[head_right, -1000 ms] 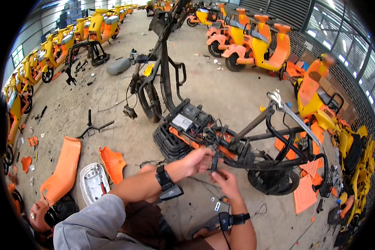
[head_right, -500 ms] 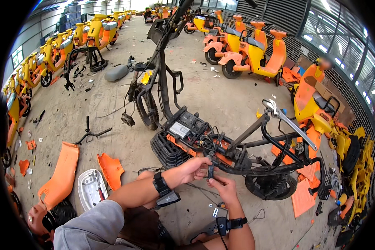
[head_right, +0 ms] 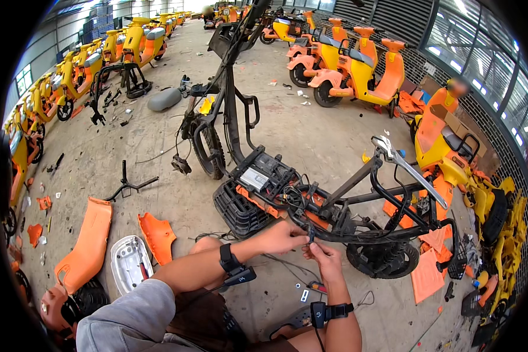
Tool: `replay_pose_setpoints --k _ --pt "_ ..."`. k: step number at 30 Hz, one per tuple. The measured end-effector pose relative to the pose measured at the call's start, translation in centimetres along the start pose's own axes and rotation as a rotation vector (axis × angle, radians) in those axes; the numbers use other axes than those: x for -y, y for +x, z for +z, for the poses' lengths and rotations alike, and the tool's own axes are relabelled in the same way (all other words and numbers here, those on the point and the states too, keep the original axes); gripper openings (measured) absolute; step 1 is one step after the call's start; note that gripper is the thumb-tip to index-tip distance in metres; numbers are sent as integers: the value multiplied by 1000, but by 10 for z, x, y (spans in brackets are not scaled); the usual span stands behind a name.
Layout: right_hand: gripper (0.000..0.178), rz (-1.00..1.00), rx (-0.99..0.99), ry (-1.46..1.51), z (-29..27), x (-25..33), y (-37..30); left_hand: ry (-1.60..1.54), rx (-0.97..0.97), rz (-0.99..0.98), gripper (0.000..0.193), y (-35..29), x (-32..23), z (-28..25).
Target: The person uses a wrench to loosen and remove a bolt from the frame of a disassembled electric scooter. After standing and walking around the workshop, the person sits on the floor and continues to manipulate the scooter's wiring and frame components.
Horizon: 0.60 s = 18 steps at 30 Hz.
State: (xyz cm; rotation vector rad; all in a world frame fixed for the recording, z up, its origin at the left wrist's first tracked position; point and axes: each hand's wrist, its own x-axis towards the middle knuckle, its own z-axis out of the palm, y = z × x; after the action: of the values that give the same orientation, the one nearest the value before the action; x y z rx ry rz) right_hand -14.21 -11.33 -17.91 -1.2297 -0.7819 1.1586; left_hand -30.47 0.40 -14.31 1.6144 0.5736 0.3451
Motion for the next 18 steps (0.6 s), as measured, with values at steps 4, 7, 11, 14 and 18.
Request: replay_pose_setpoints --k 4,7,11,14,18 --pt "30 49 -56 -44 0 -1 1 508 -135 200 31 -6 4 6" --pt "30 60 -109 -95 2 0 1 633 -118 261 29 -4 14 9" --pt "33 61 -121 -254 2 -6 4 666 -84 239 27 -3 14 8" --pt "35 52 -115 -283 0 -12 4 671 -50 227 26 -6 9 6" --pt "35 30 -134 -276 1 -12 5 675 -47 197 30 -8 6 6"
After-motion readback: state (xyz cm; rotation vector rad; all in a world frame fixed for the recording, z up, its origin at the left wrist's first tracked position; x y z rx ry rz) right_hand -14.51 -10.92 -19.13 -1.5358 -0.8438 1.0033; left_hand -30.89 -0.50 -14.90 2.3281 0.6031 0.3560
